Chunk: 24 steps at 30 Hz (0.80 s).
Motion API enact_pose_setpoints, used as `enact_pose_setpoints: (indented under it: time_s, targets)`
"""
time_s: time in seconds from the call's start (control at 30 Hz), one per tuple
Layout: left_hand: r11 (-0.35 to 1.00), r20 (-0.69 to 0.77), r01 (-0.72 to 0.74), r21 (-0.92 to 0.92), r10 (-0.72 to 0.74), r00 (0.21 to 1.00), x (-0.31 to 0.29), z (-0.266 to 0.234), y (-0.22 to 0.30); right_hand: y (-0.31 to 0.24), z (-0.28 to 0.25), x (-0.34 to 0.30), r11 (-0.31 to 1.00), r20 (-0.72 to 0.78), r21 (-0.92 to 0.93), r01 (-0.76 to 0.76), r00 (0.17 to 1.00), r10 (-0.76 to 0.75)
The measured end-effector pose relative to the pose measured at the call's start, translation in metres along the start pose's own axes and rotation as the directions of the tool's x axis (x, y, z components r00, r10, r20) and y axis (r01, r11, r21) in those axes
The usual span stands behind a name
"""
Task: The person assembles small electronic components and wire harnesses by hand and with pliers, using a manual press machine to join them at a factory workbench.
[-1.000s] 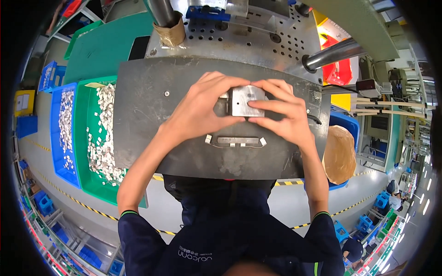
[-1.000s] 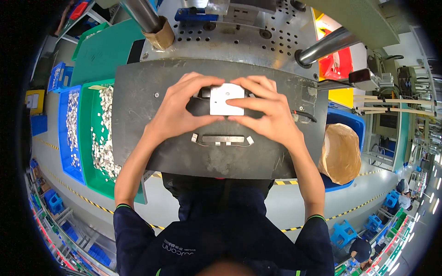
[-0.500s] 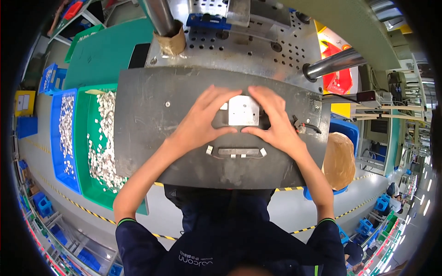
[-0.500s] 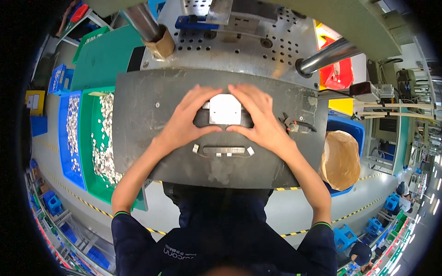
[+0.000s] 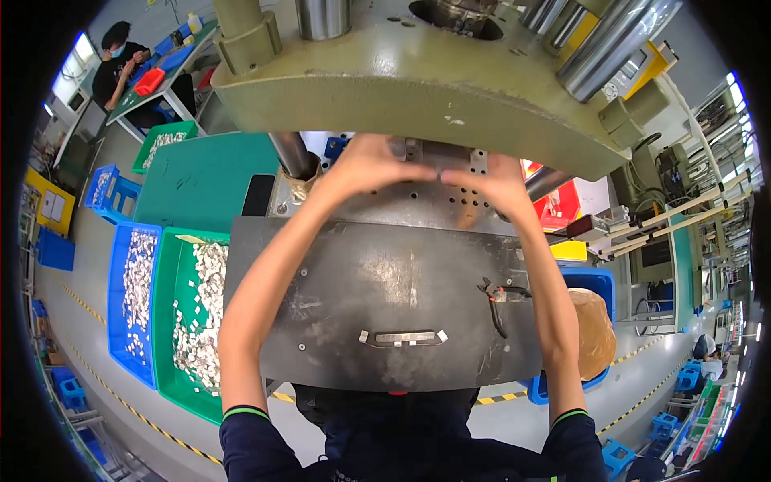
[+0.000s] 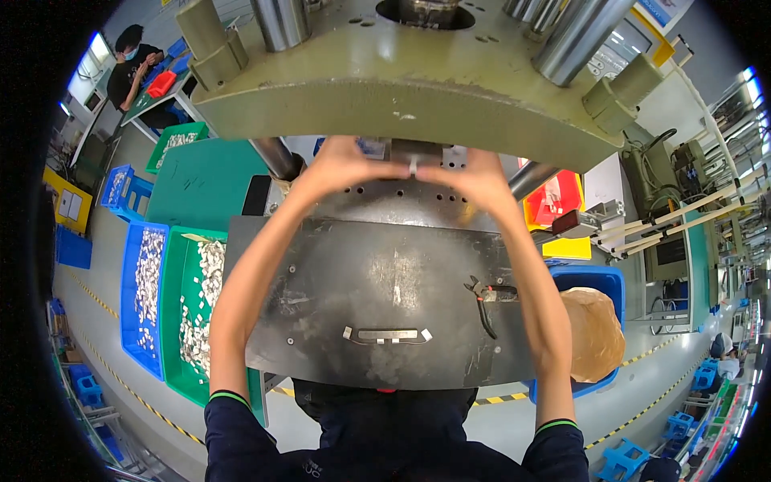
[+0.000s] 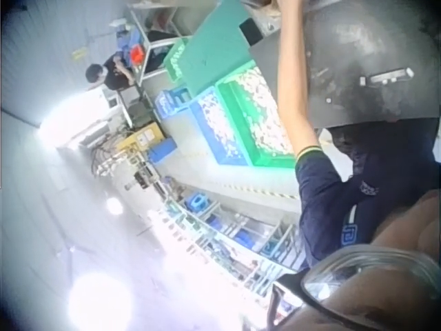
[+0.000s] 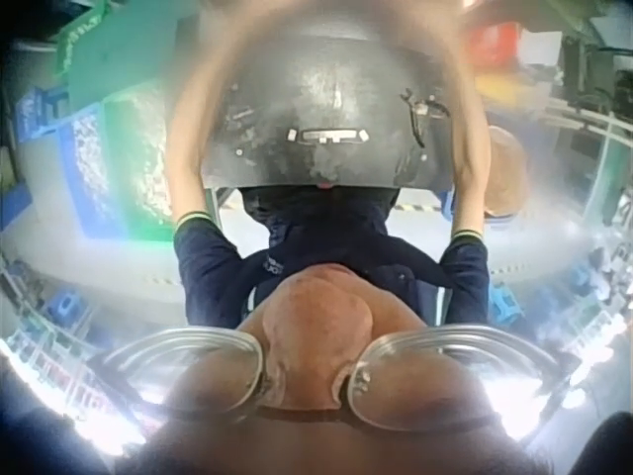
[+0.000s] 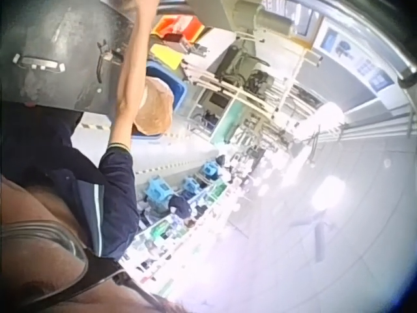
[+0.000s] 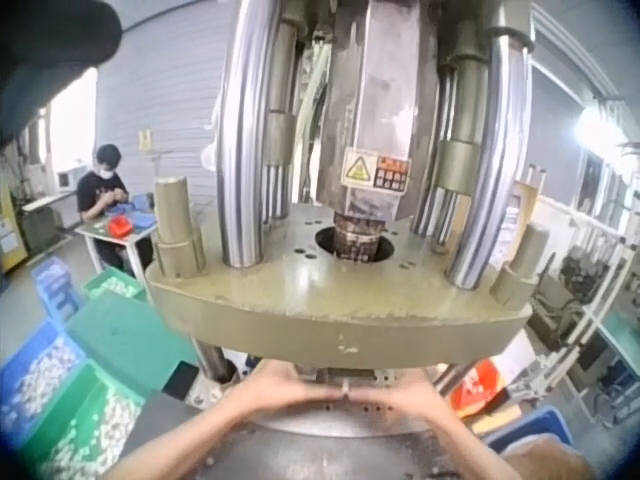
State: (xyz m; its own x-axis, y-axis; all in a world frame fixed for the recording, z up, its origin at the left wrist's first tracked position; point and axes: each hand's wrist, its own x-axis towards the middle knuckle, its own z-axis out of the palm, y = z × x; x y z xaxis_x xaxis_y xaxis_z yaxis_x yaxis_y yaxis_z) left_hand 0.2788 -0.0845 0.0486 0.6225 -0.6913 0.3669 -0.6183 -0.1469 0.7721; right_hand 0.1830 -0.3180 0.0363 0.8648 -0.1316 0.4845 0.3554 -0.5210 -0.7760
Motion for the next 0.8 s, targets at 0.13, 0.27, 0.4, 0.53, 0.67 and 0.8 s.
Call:
enact_pose_setpoints:
  time_s: [0.13, 0.27, 0.4, 0.53, 0.67, 0.8]
  targets:
    - [0.999, 0.011, 0.002, 0.043, -0.002, 1.0, 0.038, -0.007, -0.044, 0.023, 0.001, 0.041, 0.984, 0.208, -0.032, -0.177, 0.961, 0.18]
    - [0.997, 0.024, -0.07, 0.024, 0.07, 0.997, 0.04, -0.011, -0.044, 0.037, 0.001, 0.046, 0.996, 0.174, -0.079, -0.041, 0.983, 0.054]
    - [0.961, -0.123, -0.095, 0.258, 0.13, 0.984, 0.006, 0.001, -0.034, 0.016, -0.002, 0.031, 0.952, 0.116, -0.298, -0.073, 0.987, 0.112]
    - [0.989, 0.139, 0.039, -0.144, -0.019, 0.99, -0.086, 0.014, -0.027, -0.001, 0.014, 0.024, 0.906, 0.031, -0.42, -0.059, 0.996, 0.08]
    - [0.978, 0.381, 0.151, -0.142, -0.087, 0.92, -0.109, 0.036, -0.036, 0.004, 0.016, 0.032, 0.929, 0.063, -0.344, -0.138, 0.984, 0.17]
    - [0.991, 0.335, 0.118, -0.067, -0.089, 0.938, -0.112, 0.037, -0.034, -0.003, 0.032, 0.029, 0.894, -0.024, -0.431, -0.123, 0.992, 0.125]
